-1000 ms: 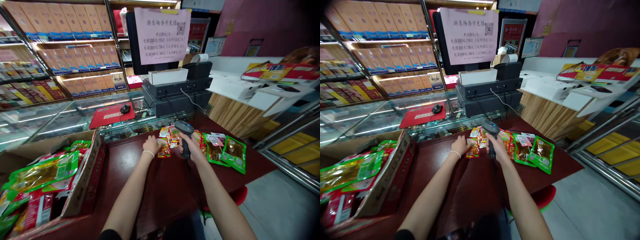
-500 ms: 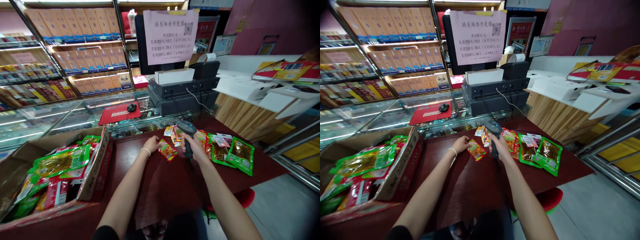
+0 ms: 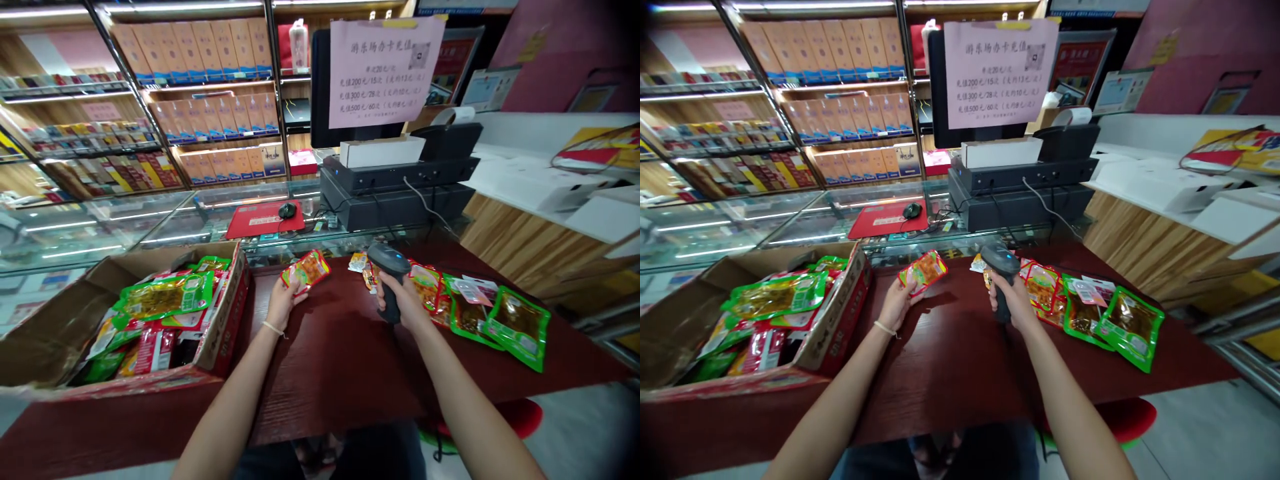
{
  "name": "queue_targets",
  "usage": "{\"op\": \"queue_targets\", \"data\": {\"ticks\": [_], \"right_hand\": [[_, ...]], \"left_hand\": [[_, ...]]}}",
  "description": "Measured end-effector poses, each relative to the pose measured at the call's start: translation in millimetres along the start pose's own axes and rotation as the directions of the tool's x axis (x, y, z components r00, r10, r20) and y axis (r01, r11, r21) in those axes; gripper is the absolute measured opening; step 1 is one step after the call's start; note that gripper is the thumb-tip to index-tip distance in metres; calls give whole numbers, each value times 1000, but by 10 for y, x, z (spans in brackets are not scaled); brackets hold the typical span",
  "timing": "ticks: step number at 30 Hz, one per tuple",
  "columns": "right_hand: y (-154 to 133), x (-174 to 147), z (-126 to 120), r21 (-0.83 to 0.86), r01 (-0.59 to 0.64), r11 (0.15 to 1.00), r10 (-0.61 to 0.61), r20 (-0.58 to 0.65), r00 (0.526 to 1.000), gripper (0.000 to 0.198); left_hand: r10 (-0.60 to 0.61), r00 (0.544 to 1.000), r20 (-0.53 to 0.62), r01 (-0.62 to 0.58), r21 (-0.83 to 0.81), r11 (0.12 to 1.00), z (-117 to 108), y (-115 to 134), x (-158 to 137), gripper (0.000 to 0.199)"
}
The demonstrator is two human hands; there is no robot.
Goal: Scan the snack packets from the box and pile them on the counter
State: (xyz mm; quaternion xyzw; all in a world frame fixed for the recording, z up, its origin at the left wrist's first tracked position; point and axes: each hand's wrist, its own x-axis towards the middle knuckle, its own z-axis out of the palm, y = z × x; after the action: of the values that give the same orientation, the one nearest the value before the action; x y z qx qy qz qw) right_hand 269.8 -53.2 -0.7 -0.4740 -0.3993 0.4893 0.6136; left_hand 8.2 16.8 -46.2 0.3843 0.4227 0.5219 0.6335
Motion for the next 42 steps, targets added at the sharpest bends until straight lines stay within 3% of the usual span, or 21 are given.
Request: {"op": "queue_targets", "data": {"ticks": [4,12,18,24,34,42], "right_hand": [[73,-45,102,-88,-25,996,30,58,998,33],[222,-121,225,-274,-61,960,132,250,959,41],[172,-161,271,-326,-21,945,124,299,946,35],[137,-163,260,-316,-19,949,106,260,960,36],[118,-153,236,-318,1,948,97,294,951,34],[108,-104,350,-235,-102,967,136,137,981,43]], "left_hand": [[18,1000,4,-17,-203,979,-48,-102,-18,59],[48,999,1,-46,-274,961,-108,-160,28,54],[38,999,5,-35,-282,959,-113,-192,43,52],[26,1000,-3,-26,-257,966,-109,-187,45,53],[85,996,4,-81,-249,965,-116,-220,72,55],[90,995,-51,-99,-196,976,-26,-217,62,53]]}}
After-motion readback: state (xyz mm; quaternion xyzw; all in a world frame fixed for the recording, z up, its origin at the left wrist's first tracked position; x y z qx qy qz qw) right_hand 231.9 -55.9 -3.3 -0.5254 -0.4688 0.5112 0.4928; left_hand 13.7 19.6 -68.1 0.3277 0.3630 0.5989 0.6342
